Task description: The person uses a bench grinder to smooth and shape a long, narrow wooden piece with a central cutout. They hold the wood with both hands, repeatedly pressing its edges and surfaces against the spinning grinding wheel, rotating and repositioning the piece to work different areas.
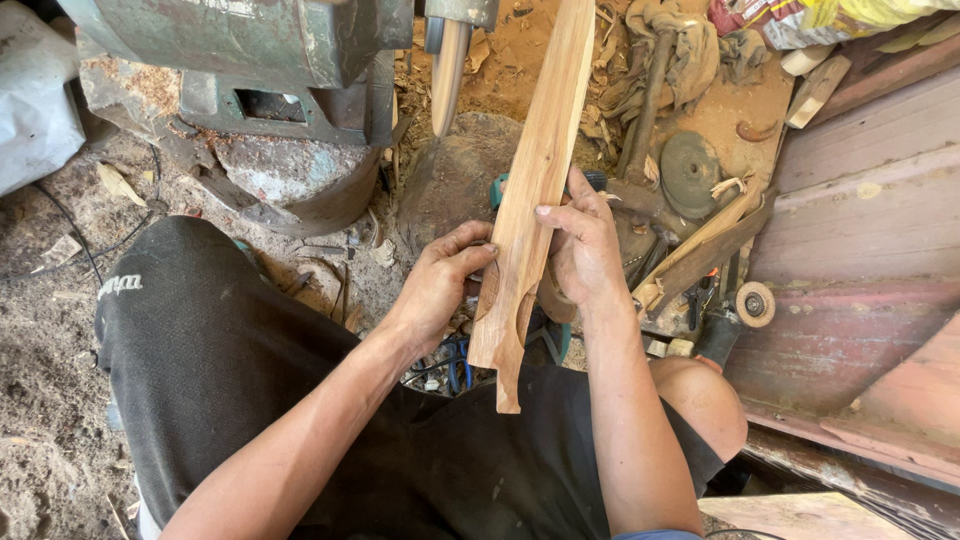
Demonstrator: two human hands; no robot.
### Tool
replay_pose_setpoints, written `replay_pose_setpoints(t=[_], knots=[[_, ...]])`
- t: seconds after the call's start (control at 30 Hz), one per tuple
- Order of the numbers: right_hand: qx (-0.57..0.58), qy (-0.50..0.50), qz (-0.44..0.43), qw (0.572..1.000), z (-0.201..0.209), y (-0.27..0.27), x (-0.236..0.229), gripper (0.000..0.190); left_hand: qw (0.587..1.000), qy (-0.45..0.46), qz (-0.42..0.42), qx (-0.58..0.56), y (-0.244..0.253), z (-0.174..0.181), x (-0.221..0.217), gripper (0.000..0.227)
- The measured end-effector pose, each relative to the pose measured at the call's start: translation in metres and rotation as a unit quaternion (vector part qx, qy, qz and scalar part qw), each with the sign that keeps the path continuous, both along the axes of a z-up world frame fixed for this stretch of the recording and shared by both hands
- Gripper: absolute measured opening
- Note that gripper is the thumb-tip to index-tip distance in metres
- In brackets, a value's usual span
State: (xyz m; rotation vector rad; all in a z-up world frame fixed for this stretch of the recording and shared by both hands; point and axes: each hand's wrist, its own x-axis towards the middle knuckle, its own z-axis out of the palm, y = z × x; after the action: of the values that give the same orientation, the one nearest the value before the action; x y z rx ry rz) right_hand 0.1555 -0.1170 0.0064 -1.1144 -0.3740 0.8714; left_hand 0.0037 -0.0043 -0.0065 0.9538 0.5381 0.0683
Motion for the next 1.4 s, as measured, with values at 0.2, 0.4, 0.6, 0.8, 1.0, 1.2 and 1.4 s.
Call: replay_pose_setpoints(t=[0.2, 0.4, 0.6, 0.8, 1.0, 1.2, 1.4], knots=[[-0.058, -0.050, -0.082, 0.994, 0.016, -0.002, 0.004, 0.055, 0.982, -0.088, -0.027, -0.164, -0.001, -0.004, 0.011, 0.031], [-0.102, 0.003, -0.126, 0.987, 0.023, -0.003, 0.008, 0.064, 0.914, -0.176, -0.022, -0.366, -0.025, 0.032, 0.031, 0.009], [0.008, -0.189, -0.031, 0.981, 0.025, -0.027, 0.037, 0.079, 0.982, -0.107, -0.137, -0.069, -0.026, 0.082, 0.019, 0.039], [0.186, -0.085, -0.157, 0.966, 0.020, -0.035, 0.038, 0.061, 0.774, -0.042, 0.005, 0.632, -0.013, 0.072, -0.027, 0.034], [0.194, 0.022, -0.144, 0.970, 0.015, -0.017, 0.030, 0.060, 0.976, -0.023, -0.173, 0.129, -0.031, 0.029, -0.016, 0.042], [0.082, 0.056, -0.179, 0.979, 0.030, -0.012, 0.042, 0.053, 0.983, -0.030, -0.167, 0.076, -0.035, 0.008, -0.016, 0.040], [0.024, 0.097, -0.193, 0.976, 0.032, -0.008, 0.053, 0.055, 0.983, -0.013, -0.164, 0.080, -0.030, -0.007, -0.016, 0.039]])
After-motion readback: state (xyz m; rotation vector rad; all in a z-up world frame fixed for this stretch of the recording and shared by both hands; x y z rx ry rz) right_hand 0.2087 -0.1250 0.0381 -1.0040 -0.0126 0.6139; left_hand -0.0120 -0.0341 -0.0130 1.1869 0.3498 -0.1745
